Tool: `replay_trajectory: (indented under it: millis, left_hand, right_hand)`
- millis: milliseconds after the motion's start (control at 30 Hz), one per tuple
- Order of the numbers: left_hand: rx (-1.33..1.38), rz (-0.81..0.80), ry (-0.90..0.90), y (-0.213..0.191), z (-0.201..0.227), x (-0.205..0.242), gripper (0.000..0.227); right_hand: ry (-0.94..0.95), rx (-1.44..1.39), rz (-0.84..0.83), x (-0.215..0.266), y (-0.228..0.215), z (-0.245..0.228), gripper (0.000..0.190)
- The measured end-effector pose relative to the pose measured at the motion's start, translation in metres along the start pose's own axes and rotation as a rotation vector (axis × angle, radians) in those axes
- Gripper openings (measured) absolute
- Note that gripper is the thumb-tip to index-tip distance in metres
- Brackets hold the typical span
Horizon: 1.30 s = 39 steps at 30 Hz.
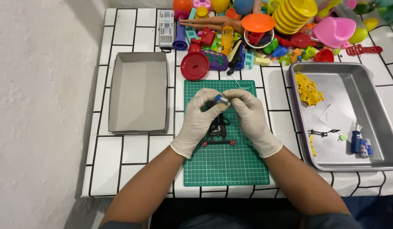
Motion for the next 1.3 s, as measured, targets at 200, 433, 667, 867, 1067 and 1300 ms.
replay_trajectory:
  millis: [200, 433, 667, 867, 1067, 1300]
  left_hand:
    - [-0.173, 0.055, 0.184, -0.004, 0.0, 0.002, 0.023]
    - [-0.255, 0.01, 0.183, -0.012, -0.004, 0.0, 0.032]
    - [-0.476, -0.209, 0.181, -0.043, 0.004, 0.004, 0.04]
    - [-0.794, -0.408, 0.406, -0.044, -0.027, 0.011, 0.04]
    - [-0.888, -0.524, 0.385, -0.041, -0.036, 0.018, 0.046]
    - [-0.895, -0.547, 0.407, -0.045, -0.046, 0.018, 0.043]
  right_hand:
    - [0.164, -0.293, -0.061, 0.002, -0.006, 0.021, 0.021]
    - [0.309, -0.326, -0.084, 0.0, -0.014, 0.012, 0.021]
    - [0.416, 0.054, -0.175, -0.005, -0.008, -0.035, 0.034]
    - [0.414, 0.554, -0.379, -0.001, 0.013, -0.054, 0.031]
    - [0.425, 0.807, -0.488, 0.004, 0.033, -0.064, 0.028]
    - [0.355, 0.959, -0.585, 0.01, 0.028, -0.049, 0.026]
Point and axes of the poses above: each hand's wrist, its own x-axis away from the middle knuckle, its own y-axis out of the palm, z = x × y, the point moved 2 cm from there along -x, towards the middle knuckle, and after that the axes turned 5 degrees about -x, right-handed, at the moved point
